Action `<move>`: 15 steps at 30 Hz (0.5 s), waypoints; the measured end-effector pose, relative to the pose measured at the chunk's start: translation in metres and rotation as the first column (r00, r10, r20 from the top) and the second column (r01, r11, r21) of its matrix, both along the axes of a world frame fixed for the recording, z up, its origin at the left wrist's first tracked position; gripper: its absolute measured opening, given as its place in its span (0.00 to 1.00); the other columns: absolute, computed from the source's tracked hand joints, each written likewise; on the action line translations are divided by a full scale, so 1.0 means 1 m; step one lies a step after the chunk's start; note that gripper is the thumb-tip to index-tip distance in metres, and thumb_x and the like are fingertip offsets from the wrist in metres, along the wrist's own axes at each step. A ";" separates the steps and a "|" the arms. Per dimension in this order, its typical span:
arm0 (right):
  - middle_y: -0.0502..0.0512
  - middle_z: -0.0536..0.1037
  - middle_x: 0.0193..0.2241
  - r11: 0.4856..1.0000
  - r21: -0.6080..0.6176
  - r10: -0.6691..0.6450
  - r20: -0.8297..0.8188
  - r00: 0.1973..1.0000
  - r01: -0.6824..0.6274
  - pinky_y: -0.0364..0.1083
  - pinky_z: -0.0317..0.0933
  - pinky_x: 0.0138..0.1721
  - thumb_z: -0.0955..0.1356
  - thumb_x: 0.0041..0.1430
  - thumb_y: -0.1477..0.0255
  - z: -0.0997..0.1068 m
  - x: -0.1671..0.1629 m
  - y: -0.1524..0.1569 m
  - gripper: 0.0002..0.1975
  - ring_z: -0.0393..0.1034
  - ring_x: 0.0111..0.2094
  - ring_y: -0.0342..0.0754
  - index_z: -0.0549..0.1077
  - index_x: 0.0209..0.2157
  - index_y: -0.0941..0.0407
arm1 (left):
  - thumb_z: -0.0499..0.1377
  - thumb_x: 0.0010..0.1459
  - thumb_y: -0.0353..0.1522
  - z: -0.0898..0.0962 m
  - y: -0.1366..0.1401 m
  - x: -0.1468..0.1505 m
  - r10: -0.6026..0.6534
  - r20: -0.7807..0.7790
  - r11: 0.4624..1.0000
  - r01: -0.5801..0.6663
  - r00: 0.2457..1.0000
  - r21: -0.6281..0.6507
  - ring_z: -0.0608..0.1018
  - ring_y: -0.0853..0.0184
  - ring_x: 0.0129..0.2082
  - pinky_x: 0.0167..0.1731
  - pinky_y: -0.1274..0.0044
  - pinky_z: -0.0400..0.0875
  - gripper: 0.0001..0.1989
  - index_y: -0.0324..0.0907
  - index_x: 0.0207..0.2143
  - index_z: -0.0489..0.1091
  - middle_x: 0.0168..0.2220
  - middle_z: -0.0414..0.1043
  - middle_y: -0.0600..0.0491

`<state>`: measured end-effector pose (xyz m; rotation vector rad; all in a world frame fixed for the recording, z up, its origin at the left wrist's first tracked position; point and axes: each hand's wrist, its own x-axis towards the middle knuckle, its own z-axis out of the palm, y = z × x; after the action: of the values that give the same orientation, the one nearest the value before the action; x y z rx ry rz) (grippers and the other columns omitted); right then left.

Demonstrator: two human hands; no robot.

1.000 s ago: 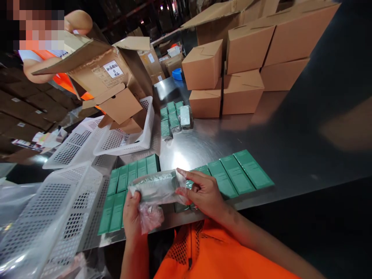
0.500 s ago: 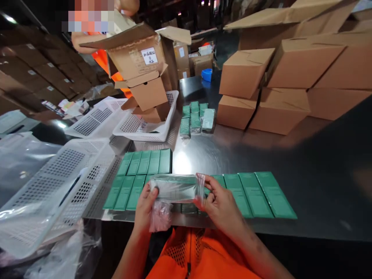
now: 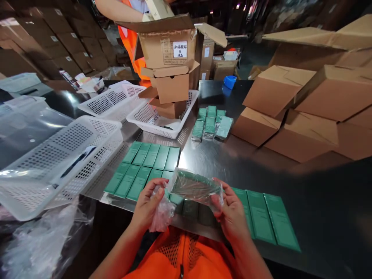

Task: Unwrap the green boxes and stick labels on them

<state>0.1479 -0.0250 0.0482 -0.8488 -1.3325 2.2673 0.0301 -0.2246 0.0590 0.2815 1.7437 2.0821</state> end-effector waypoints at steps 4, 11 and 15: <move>0.47 0.70 0.24 0.999 0.023 0.023 -0.021 1.000 -0.022 0.31 0.48 0.14 0.83 0.44 0.59 -0.005 0.003 -0.004 0.32 0.49 0.15 0.33 0.75 0.49 0.51 | 0.66 0.55 0.45 0.003 0.002 0.002 0.028 -0.129 0.996 -0.039 0.991 -0.085 0.71 0.69 0.28 0.30 0.79 0.63 0.15 0.43 0.36 0.78 0.32 0.75 0.54; 0.48 0.69 0.23 0.981 0.192 0.003 0.036 0.999 -0.010 0.35 0.53 0.17 0.82 0.45 0.58 -0.008 0.007 0.003 0.31 0.54 0.17 0.37 0.75 0.49 0.52 | 0.65 0.55 0.43 0.003 0.000 -0.007 0.382 -0.251 0.910 -0.409 0.889 -0.067 0.71 0.70 0.25 0.26 0.80 0.65 0.15 0.42 0.26 0.69 0.25 0.71 0.57; 0.49 0.70 0.26 0.893 0.427 -0.199 0.094 0.975 0.141 0.36 0.61 0.23 0.82 0.41 0.55 0.010 0.012 0.043 0.33 0.62 0.24 0.42 0.76 0.48 0.50 | 0.67 0.51 0.44 0.012 -0.032 -0.035 0.682 -0.043 0.730 -0.675 0.730 0.105 0.73 0.69 0.26 0.25 0.79 0.67 0.17 0.45 0.29 0.63 0.30 0.73 0.58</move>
<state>0.1598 0.0180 0.0579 -0.9321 -1.6529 1.7220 -0.0052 -0.2569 0.0714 -0.3276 2.0154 2.6753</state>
